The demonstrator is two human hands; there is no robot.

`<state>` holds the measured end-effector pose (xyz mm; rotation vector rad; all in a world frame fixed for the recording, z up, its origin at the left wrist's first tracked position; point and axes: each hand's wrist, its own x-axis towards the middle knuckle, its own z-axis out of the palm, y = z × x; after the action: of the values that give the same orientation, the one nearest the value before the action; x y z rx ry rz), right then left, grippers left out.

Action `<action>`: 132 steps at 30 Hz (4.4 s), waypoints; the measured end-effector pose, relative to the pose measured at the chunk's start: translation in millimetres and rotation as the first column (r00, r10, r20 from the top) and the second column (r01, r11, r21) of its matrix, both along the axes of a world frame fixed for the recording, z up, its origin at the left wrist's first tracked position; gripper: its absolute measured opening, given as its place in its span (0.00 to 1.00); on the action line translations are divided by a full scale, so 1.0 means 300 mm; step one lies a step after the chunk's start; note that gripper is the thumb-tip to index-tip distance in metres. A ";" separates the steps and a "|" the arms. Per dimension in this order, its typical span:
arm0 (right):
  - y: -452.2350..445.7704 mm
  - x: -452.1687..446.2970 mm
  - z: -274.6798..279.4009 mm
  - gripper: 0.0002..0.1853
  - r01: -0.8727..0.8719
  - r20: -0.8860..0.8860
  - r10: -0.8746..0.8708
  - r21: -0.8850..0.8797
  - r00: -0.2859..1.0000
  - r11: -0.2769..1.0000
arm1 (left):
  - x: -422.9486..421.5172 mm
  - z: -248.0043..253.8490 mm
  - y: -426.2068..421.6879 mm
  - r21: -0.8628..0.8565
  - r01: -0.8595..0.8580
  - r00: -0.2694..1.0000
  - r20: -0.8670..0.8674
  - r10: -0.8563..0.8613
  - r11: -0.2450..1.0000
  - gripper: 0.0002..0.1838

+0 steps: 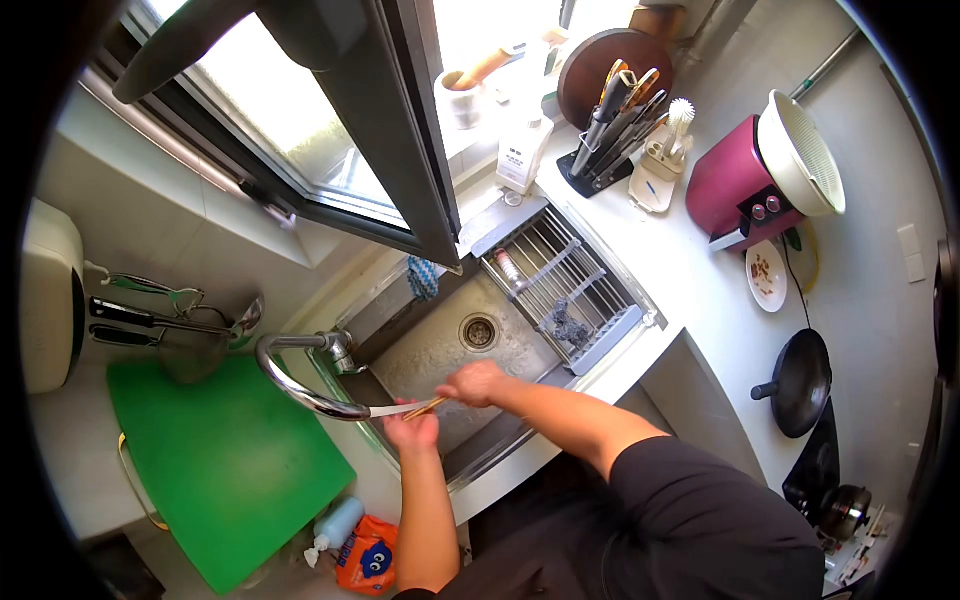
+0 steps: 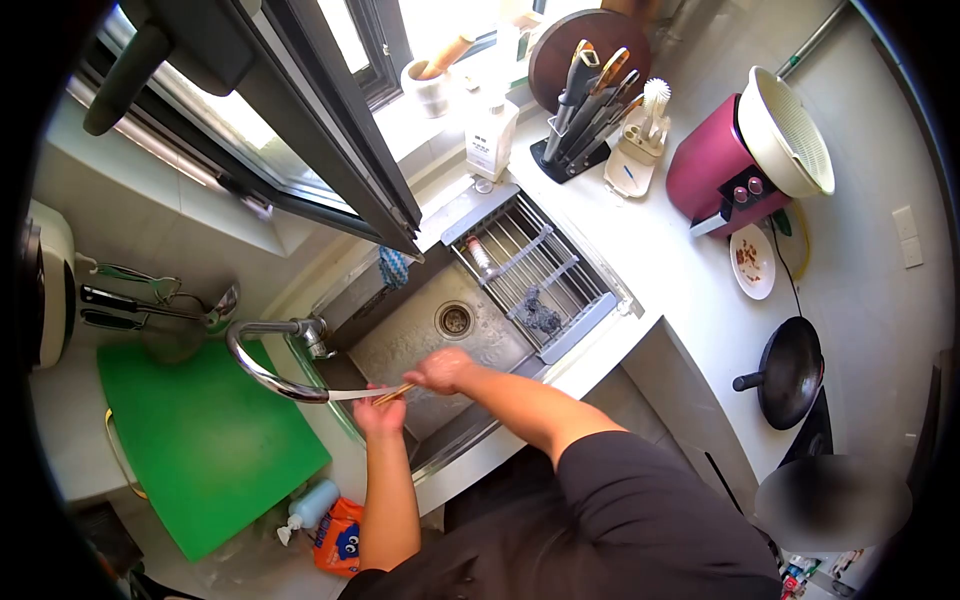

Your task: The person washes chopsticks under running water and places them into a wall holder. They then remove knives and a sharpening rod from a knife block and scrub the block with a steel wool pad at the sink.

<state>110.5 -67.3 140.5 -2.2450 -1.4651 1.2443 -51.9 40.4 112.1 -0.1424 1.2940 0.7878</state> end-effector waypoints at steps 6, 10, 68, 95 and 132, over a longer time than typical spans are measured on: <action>-0.121 0.034 -0.015 0.26 0.363 -0.037 -0.367 -0.082 0.930 0.928 | 0.094 -0.229 0.020 -0.086 0.057 0.998 0.024 -0.055 0.995 0.19; -0.118 -0.050 -0.084 0.19 0.428 -0.134 -0.419 0.042 0.898 0.903 | 0.179 -0.356 -0.046 0.028 0.275 0.916 -0.311 -0.253 0.961 0.24; -0.283 0.030 0.025 0.22 0.252 -0.173 -0.272 -0.129 0.946 0.959 | 0.168 -0.309 -0.091 0.068 0.360 0.932 -0.053 -0.357 0.930 0.10; 0.499 0.039 0.289 0.15 -0.232 0.188 0.167 0.405 0.968 0.884 | -0.051 0.053 -0.131 0.176 0.964 0.262 -0.758 -0.598 0.200 0.23; -0.543 0.184 0.475 0.38 0.102 0.122 -0.120 0.149 0.985 0.984 | -0.027 0.484 -0.494 0.250 0.958 0.241 -0.967 -0.078 -0.142 0.16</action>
<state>165.6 -230.1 283.1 -2.3147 -1.4011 0.9451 -60.1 -107.8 257.2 2.0613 1.0561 0.5212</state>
